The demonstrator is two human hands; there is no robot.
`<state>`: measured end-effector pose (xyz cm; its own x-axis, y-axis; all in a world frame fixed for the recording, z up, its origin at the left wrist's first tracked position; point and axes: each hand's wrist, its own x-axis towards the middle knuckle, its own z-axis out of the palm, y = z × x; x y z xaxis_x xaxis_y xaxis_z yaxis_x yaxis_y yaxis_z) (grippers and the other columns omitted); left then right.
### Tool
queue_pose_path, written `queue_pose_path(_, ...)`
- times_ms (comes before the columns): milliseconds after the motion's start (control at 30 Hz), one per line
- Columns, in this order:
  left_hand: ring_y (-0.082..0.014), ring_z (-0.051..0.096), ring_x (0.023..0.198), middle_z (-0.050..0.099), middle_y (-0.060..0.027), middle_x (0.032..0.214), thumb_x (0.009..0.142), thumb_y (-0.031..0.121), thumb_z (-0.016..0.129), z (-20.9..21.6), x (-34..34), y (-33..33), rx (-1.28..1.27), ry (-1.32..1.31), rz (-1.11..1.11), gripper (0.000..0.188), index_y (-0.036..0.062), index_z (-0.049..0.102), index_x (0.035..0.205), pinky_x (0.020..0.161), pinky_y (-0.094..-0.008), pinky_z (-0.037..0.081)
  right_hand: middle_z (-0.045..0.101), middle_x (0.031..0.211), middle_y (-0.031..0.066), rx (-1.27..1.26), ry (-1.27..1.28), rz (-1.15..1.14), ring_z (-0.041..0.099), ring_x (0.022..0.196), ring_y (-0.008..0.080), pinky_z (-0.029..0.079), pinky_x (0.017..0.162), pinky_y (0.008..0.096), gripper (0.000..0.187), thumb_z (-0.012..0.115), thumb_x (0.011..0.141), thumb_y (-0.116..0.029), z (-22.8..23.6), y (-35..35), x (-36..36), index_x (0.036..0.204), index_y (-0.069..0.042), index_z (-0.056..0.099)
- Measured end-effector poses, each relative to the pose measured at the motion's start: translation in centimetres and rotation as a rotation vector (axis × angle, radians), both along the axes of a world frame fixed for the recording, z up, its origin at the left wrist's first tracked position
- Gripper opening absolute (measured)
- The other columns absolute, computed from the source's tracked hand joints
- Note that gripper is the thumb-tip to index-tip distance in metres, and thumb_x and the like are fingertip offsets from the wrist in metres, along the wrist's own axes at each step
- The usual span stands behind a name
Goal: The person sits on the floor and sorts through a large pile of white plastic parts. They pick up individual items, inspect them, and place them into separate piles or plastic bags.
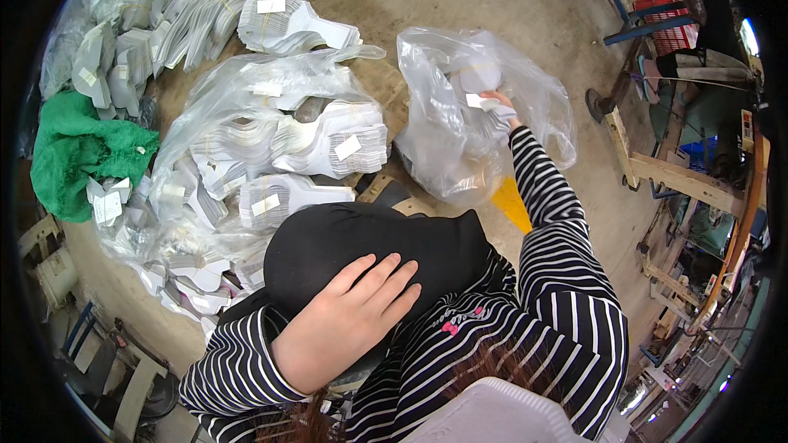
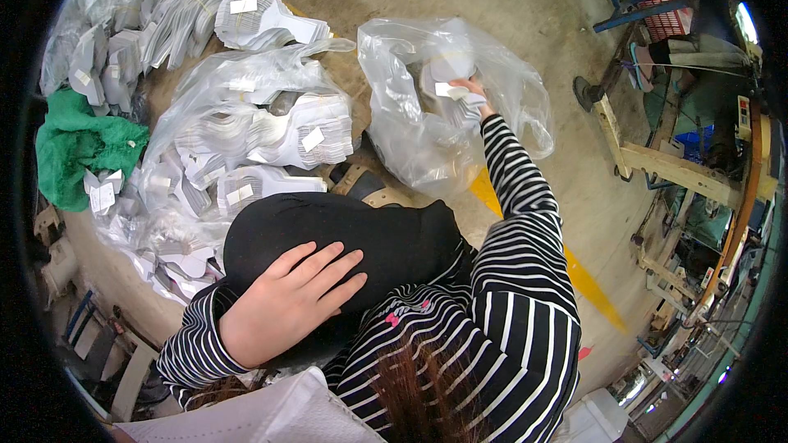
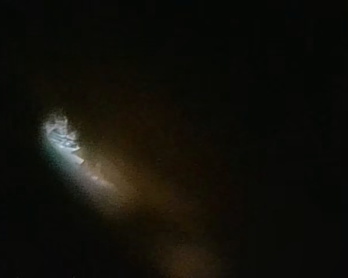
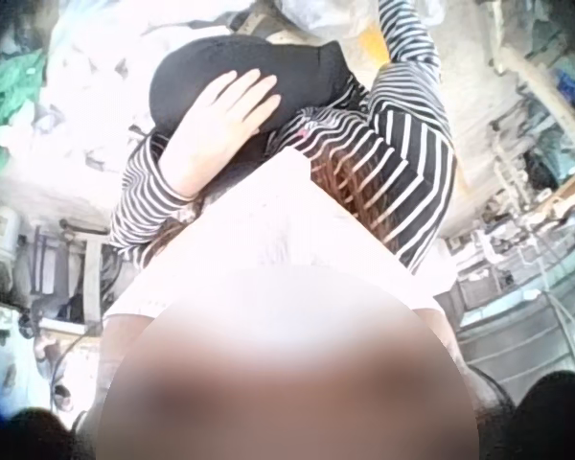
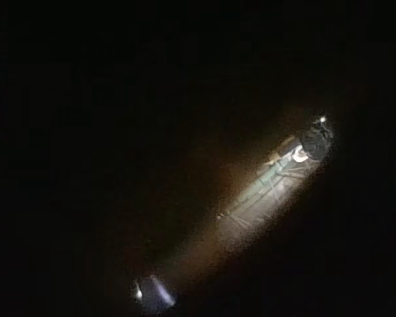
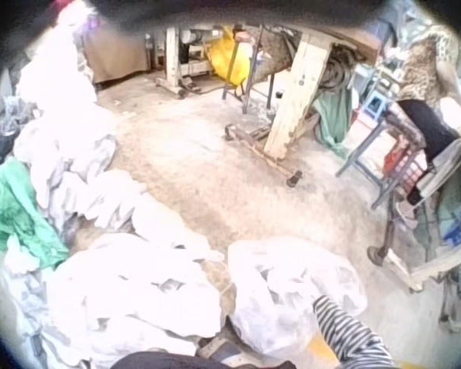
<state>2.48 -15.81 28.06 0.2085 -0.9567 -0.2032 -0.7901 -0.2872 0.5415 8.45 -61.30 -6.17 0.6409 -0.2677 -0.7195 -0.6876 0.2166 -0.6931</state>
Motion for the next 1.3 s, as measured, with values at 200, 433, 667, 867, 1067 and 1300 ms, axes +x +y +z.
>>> queue_pose_path(200, -0.0256, 0.050, 0.130, 0.053, -0.0106, 0.140, 0.088, 0.017, 0.053, 0.0, 0.5, -0.4, -0.007, 0.018, 0.006, 0.044, 0.0077, 0.058, 0.130, 0.110, -0.0396, 0.038, 0.071, 0.083, 0.0057, 0.536, -0.070, 0.098, 0.067, 0.078, 0.0140, 0.054, 0.074, 0.0299, 0.013, 0.066, 0.084, -0.017, 4.7, 0.9, -6.7, 0.088, -0.005, 0.069)
queue_pose_path(433, -0.0299, 0.058, 0.121, 0.057, -0.0122, 0.135, 0.082, 0.014, 0.076, -0.9, 3.1, 0.5, -0.266, 0.538, 0.174, 0.057, 0.0047, 0.056, 0.135, 0.100, -0.0402, 0.047, 0.070, 0.090, 0.0118, 0.625, -0.275, 0.069, 0.067, 0.081, 0.0225, 0.054, 0.077, 0.0335, 0.037, 0.065, 0.088, -0.025, 13.4, 5.4, -6.8, 0.115, -0.004, 0.052)
queue_pose_path(667, -0.0352, 0.026, 0.146, 0.020, -0.0211, 0.159, 0.079, 0.031, 0.083, -5.8, 8.5, -1.2, -0.601, 0.815, 1.152, 0.117, 0.0147, -0.002, 0.158, 0.113, -0.0501, 0.033, 0.070, 0.097, 0.0179, 0.432, -0.526, 0.319, 0.068, 0.083, 0.0309, 0.054, 0.080, 0.0372, 0.066, 0.063, 0.092, -0.033, 22.6, 18.1, 1.2, 0.142, -0.003, 0.034)
queue_pose_path(867, -0.0300, 0.047, 0.134, 0.045, -0.0148, 0.147, 0.092, 0.051, 0.064, -7.0, 9.3, 1.5, -1.104, 1.466, 1.330, 0.080, 0.0090, 0.031, 0.151, 0.109, -0.0458, 0.042, 0.062, 0.088, 0.0257, -0.262, -0.807, 0.950, 0.064, 0.079, 0.0326, 0.048, 0.074, 0.0384, 0.073, 0.050, 0.100, -0.048, 27.9, 26.5, 6.1, 0.151, -0.004, 0.022)
queue_pose_path(1067, -0.0317, 0.054, 0.128, 0.054, -0.0124, 0.142, 0.097, 0.057, 0.049, -10.2, 10.0, 7.4, -1.804, 1.806, 0.712, 0.068, 0.0114, 0.044, 0.147, 0.110, -0.0546, 0.039, 0.063, 0.084, 0.0105, -0.333, -0.825, 0.868, 0.048, 0.062, 0.0133, 0.042, 0.060, 0.0294, 0.041, 0.062, 0.096, -0.024, 28.8, 23.2, 6.3, 0.134, -0.009, 0.058)
queue_pose_path(1300, -0.0362, 0.056, 0.114, 0.053, -0.0175, 0.138, 0.098, 0.038, 0.057, -8.3, 10.4, 9.8, -1.507, 1.827, 0.777, 0.057, 0.0067, 0.045, 0.144, 0.082, -0.0429, 0.059, 0.067, 0.098, 0.0177, -1.220, -0.606, 0.968, 0.061, 0.094, 0.0317, 0.047, 0.085, 0.0385, 0.040, 0.068, 0.090, -0.021, 20.9, 14.8, 1.0, 0.125, -0.003, 0.062)
